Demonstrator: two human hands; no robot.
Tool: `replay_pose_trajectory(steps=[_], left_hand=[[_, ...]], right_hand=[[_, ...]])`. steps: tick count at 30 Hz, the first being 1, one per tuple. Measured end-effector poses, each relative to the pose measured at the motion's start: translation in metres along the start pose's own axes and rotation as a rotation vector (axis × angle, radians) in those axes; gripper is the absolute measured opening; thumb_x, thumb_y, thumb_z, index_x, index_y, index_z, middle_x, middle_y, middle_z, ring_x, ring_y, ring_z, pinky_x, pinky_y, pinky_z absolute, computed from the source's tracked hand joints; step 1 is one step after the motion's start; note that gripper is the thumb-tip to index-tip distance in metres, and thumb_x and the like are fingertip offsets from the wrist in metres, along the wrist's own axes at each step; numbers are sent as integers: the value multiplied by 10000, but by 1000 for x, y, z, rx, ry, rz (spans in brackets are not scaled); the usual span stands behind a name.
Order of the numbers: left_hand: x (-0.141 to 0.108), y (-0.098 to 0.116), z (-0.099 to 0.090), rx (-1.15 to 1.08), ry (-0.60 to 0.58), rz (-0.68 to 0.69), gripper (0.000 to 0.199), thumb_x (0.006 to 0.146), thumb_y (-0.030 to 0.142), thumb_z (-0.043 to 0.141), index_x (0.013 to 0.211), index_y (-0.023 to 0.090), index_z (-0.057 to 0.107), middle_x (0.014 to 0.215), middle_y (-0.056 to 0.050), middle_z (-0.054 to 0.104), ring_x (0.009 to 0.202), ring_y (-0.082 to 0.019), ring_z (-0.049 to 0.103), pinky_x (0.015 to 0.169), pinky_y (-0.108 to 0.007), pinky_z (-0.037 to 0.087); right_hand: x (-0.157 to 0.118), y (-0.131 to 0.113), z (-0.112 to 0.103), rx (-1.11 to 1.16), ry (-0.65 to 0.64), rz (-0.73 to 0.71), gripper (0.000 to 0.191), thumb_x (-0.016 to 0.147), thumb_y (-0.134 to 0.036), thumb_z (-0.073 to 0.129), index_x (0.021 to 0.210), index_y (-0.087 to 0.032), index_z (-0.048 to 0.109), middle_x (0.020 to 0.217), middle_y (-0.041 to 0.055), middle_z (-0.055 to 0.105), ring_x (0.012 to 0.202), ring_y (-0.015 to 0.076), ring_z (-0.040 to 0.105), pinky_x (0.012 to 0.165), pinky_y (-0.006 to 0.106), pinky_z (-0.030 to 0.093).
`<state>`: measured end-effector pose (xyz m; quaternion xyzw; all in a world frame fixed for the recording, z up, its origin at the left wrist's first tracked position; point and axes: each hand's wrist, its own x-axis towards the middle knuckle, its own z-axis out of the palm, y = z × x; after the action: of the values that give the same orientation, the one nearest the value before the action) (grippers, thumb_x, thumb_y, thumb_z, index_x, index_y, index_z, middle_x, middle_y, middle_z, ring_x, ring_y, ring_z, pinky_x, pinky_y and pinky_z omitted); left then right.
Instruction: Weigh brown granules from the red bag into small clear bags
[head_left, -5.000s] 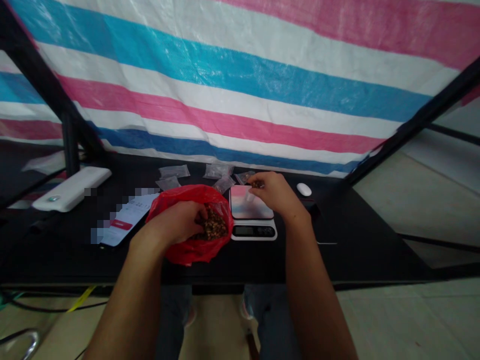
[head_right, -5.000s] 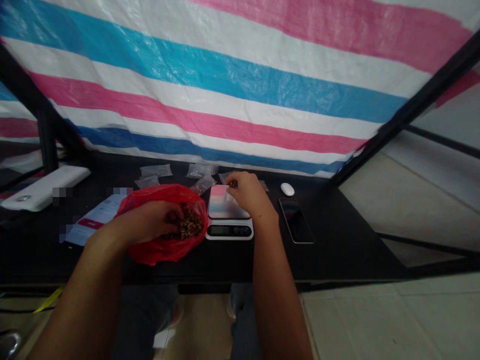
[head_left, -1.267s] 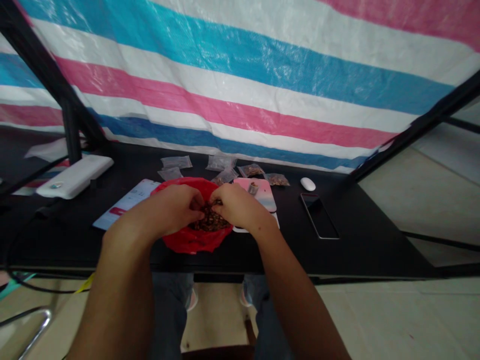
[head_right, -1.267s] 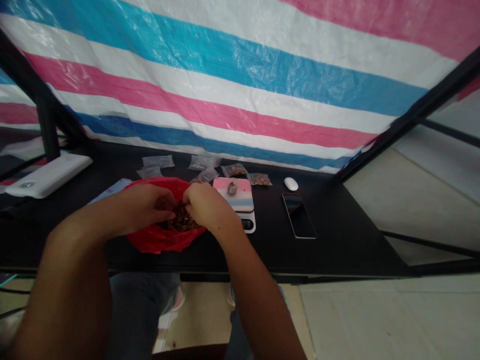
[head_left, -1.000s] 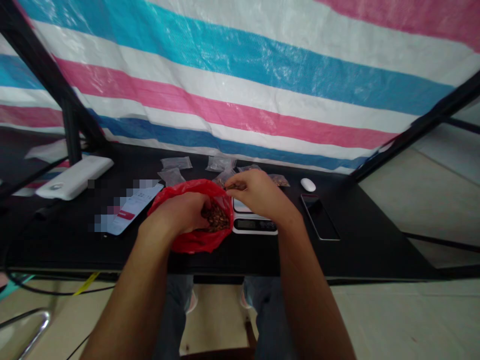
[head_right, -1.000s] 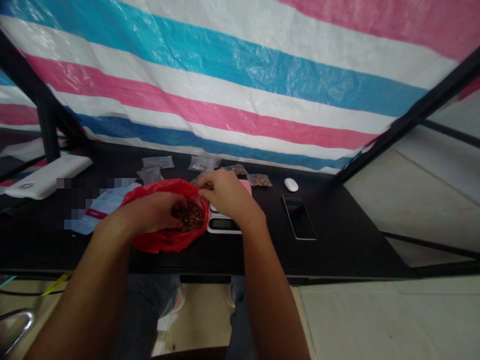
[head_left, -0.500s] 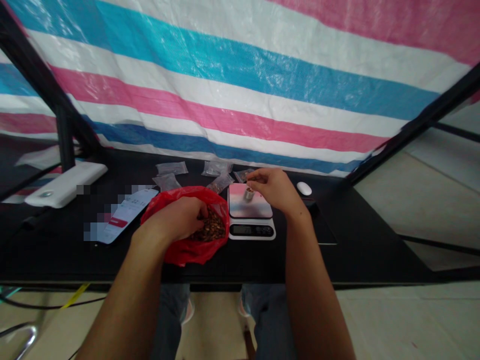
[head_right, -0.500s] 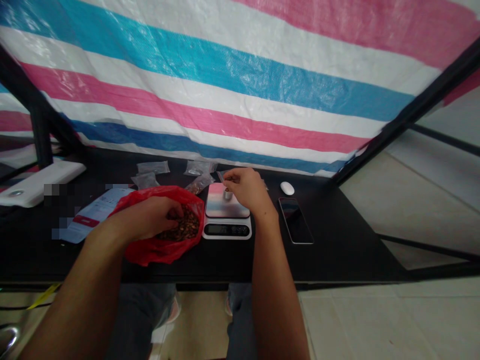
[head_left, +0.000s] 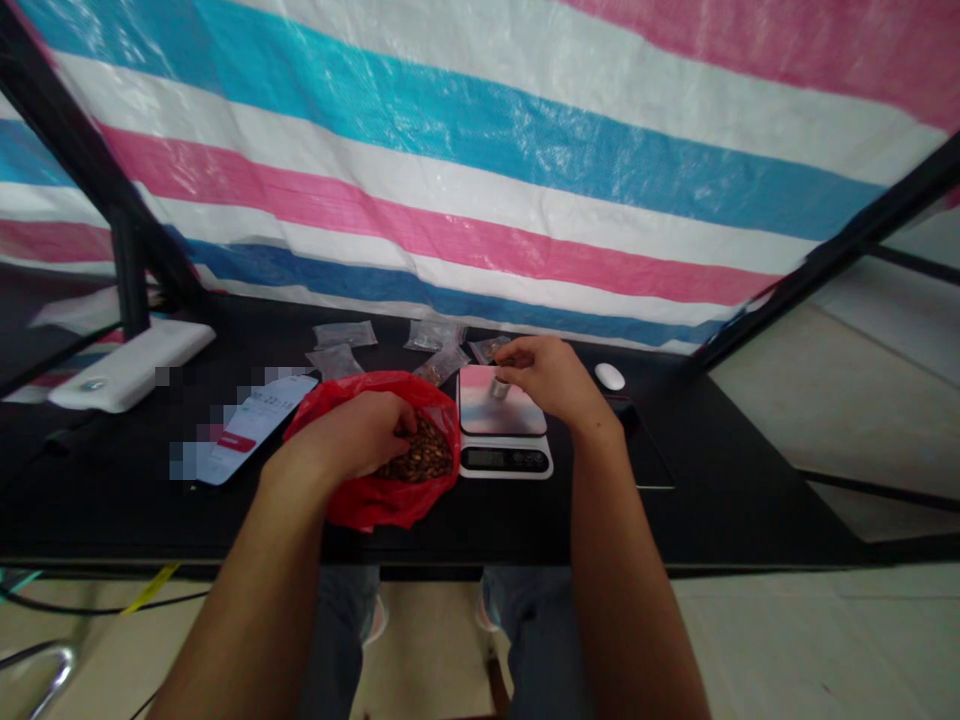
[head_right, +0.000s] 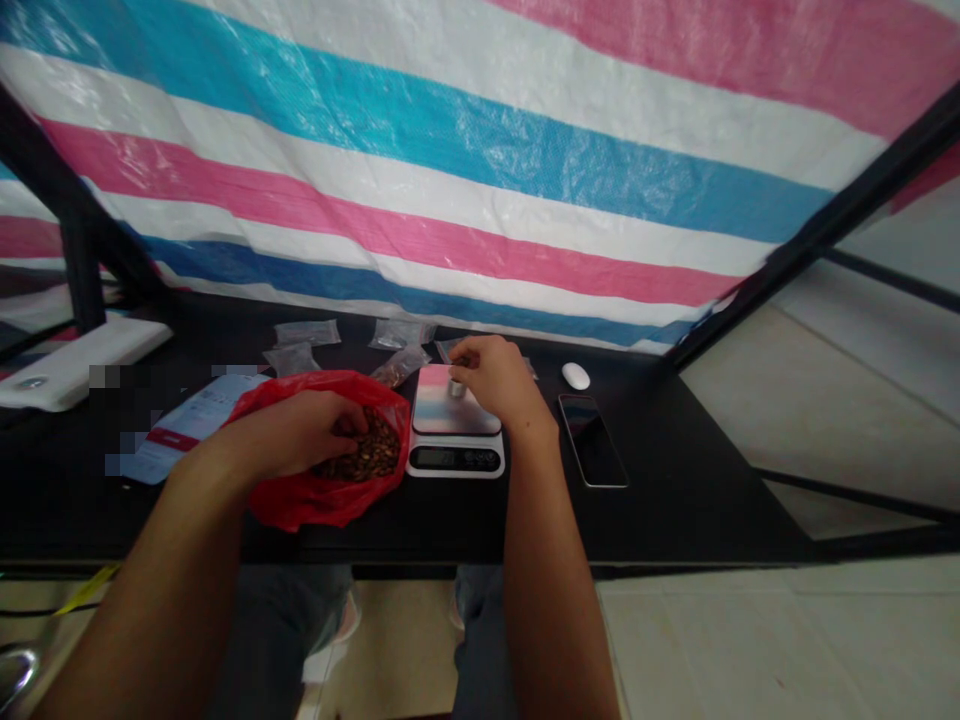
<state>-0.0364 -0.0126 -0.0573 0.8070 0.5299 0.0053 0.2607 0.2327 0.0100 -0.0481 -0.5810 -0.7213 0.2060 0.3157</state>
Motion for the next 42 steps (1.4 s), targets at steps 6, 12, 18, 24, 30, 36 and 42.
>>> replay_pose_trajectory(steps=[6, 12, 18, 24, 30, 36, 42], left_hand=[[-2, 2, -5, 6, -22, -6, 244, 881, 174, 648, 1042, 201, 829, 1082, -95, 840, 970, -279, 772, 842, -334, 547], [-1, 0, -8, 5, -10, 35, 243, 922, 199, 635, 1049, 214, 842, 1093, -90, 847, 986, -262, 781, 845, -329, 540], [1, -1, -7, -34, 16, 40, 205, 897, 230, 675, 1018, 232, 841, 1060, -72, 847, 949, -253, 783, 800, -304, 551], [1, -1, -8, -58, -2, 42, 228, 883, 233, 653, 1024, 207, 831, 1033, -83, 839, 903, -250, 771, 795, -316, 560], [2, -2, -7, -118, 30, 60, 215, 834, 274, 674, 946, 191, 838, 995, -99, 835, 869, -293, 753, 807, -359, 556], [0, 1, -7, -149, 93, 141, 187, 845, 255, 672, 924, 201, 832, 986, -68, 836, 859, -270, 740, 847, -346, 537], [3, 12, -9, -195, 135, 234, 209, 906, 267, 630, 970, 206, 819, 1038, -42, 837, 947, -227, 752, 879, -306, 535]], right_hand=[[1, -3, 0, -64, -4, -21, 146, 823, -114, 771, 943, -164, 838, 923, 77, 825, 846, 212, 742, 783, 316, 542], [0, -3, -2, -68, -9, 1, 160, 824, -116, 781, 955, -175, 852, 941, 77, 835, 869, 228, 762, 796, 327, 538], [-1, -5, -4, 3, -14, 5, 147, 828, -98, 772, 935, -169, 844, 895, 51, 834, 838, 206, 758, 764, 302, 523], [-1, 0, -3, 66, -14, 27, 160, 811, -124, 804, 968, -136, 833, 936, 93, 836, 876, 227, 777, 787, 314, 563], [-1, -4, -6, 141, 27, 49, 157, 784, -70, 791, 924, -138, 810, 854, 68, 827, 801, 205, 772, 750, 285, 567], [4, 0, 1, 173, 132, -26, 83, 848, -136, 754, 922, -144, 791, 950, 86, 832, 856, 205, 773, 814, 313, 586], [11, 3, 11, 183, 225, -37, 130, 873, -130, 714, 983, -143, 781, 994, 95, 831, 910, 216, 779, 875, 345, 592]])
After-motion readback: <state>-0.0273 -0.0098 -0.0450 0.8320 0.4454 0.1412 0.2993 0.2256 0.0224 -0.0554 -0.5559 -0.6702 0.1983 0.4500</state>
